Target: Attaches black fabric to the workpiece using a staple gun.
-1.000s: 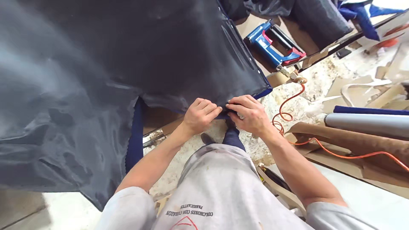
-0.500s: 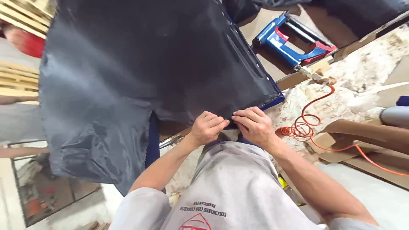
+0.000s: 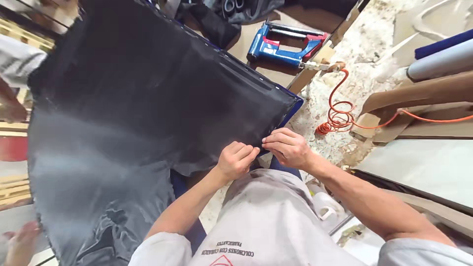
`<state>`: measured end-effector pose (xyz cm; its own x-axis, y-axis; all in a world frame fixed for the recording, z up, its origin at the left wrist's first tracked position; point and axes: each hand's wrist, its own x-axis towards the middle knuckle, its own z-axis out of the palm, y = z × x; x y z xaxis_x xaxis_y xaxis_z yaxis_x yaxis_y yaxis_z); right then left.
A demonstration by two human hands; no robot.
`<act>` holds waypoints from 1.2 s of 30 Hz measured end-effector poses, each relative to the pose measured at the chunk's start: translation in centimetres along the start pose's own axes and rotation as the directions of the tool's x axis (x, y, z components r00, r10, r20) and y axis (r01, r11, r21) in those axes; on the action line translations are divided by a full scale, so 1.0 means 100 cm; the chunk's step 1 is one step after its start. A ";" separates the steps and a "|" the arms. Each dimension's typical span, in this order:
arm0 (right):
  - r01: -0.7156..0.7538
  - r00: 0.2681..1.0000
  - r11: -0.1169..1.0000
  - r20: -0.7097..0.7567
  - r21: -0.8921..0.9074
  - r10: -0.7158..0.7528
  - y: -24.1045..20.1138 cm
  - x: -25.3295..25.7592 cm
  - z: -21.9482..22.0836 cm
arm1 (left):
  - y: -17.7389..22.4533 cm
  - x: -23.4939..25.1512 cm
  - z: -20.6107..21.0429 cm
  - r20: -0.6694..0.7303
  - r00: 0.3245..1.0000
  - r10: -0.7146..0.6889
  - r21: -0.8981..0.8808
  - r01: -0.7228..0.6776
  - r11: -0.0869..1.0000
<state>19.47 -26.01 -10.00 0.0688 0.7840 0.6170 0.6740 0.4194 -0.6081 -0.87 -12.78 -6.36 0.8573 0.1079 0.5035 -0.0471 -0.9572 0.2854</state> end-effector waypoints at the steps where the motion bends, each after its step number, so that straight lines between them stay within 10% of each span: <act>1: 0.004 1.000 1.000 0.000 0.002 -0.004 0.000 -0.001 0.000 | 0.001 0.000 0.001 -0.001 1.000 0.004 0.004 -0.004 1.000; 15: -0.016 0.992 0.965 0.117 -0.260 0.049 -0.019 -0.017 -0.008 | -0.006 0.019 -0.019 0.306 0.945 0.113 -0.015 -0.113 0.993; 24: -0.129 0.992 0.938 -0.049 -0.321 0.119 -0.030 -0.032 0.011 | -0.015 0.054 -0.053 0.706 0.696 0.129 -0.019 -0.163 0.986; 36: -0.237 0.970 0.890 -0.142 -0.390 0.196 -0.014 0.011 -0.045 | -0.029 0.097 -0.054 0.852 0.446 0.275 -0.205 -0.198 0.958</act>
<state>21.86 -27.77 -6.19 0.3034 0.7780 0.5501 0.8704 0.0086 -0.4923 4.83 -7.54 2.12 0.8062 -0.4434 -0.3918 -0.3201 -0.8838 0.3413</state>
